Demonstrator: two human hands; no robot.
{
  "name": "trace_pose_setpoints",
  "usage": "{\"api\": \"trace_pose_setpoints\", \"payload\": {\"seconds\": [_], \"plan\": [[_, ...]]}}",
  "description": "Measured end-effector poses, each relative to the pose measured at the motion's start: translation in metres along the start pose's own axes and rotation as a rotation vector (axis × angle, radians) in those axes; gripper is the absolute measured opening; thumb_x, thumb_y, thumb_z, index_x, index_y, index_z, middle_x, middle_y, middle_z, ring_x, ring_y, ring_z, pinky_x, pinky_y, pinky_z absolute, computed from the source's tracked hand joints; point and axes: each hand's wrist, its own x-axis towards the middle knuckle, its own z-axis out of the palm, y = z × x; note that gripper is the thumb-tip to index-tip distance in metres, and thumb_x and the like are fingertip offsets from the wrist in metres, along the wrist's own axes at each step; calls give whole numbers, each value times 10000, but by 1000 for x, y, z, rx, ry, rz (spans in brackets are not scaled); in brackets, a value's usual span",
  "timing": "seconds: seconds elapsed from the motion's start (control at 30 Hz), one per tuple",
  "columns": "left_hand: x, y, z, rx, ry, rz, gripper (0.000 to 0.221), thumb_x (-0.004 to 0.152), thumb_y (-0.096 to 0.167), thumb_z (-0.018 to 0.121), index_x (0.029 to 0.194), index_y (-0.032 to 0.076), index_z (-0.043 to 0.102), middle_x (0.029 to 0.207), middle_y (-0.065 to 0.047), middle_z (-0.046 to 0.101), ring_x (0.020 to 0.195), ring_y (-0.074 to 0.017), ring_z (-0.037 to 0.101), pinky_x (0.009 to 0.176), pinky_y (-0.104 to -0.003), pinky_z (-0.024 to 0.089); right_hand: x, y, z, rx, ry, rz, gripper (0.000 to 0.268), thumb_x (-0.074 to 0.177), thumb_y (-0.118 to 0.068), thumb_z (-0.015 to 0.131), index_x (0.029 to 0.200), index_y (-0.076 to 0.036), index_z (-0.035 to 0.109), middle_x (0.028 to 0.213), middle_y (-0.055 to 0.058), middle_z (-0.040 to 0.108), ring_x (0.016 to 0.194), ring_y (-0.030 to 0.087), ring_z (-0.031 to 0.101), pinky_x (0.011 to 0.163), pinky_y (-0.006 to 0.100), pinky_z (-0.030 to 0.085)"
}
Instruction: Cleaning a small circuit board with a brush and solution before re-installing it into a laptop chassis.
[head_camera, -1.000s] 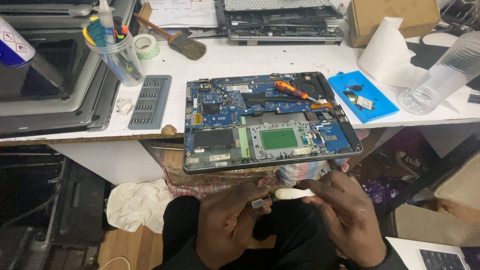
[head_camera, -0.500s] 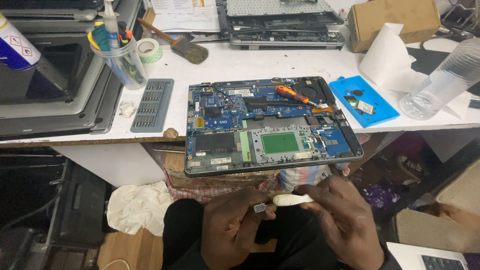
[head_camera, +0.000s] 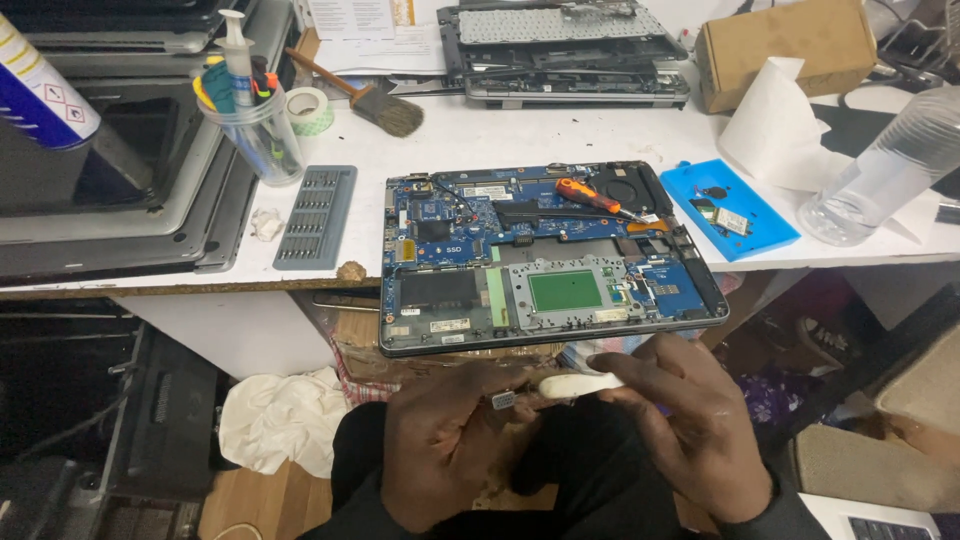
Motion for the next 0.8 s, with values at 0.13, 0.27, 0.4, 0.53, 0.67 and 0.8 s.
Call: {"api": "trace_pose_setpoints", "payload": {"seconds": [0.13,0.27,0.4,0.53,0.67,0.8], "plan": [[3,0,-2,63,70,34,175,952,91,631,1088,149,725,893,-29,807,762,-217,814,686,-333,592,6,-3,3,-25,51,-42,270,975,-251,592,1154,-127,753,770,14,571,727,198,589,715,334,389],[8,1,-7,-39,92,35,207,969,85,559,1086,73,729,1032,-91,814,945,-255,839,799,-370,674,11,2,-1,-38,28,-9,239,948,-230,642,1137,-139,757,781,21,593,727,195,584,692,340,405],[10,-8,-6,-169,79,-61,182,1005,113,597,1127,70,725,904,-79,799,816,-202,829,714,-349,724,15,8,0,-33,65,-27,247,953,-201,654,1166,-118,746,779,31,582,690,202,561,649,346,369],[12,-13,-3,-235,113,-63,233,1025,172,561,1149,52,718,925,-114,795,803,-219,822,715,-358,745,28,-4,3,-26,104,-81,257,972,-238,622,1134,-80,744,726,19,546,644,181,526,641,331,369],[21,-24,-18,-251,16,1,383,1076,320,497,1187,3,683,947,-142,754,795,-251,807,712,-381,777,21,38,-11,-118,46,-76,240,954,-215,650,1152,-104,729,832,34,624,737,195,581,668,351,427],[23,-30,-17,-202,90,-37,249,1032,202,582,1155,31,715,913,-148,783,752,-231,822,669,-361,741,20,42,-20,-167,112,-40,237,949,-182,677,1157,-93,748,885,47,647,770,213,587,740,349,420]]}}
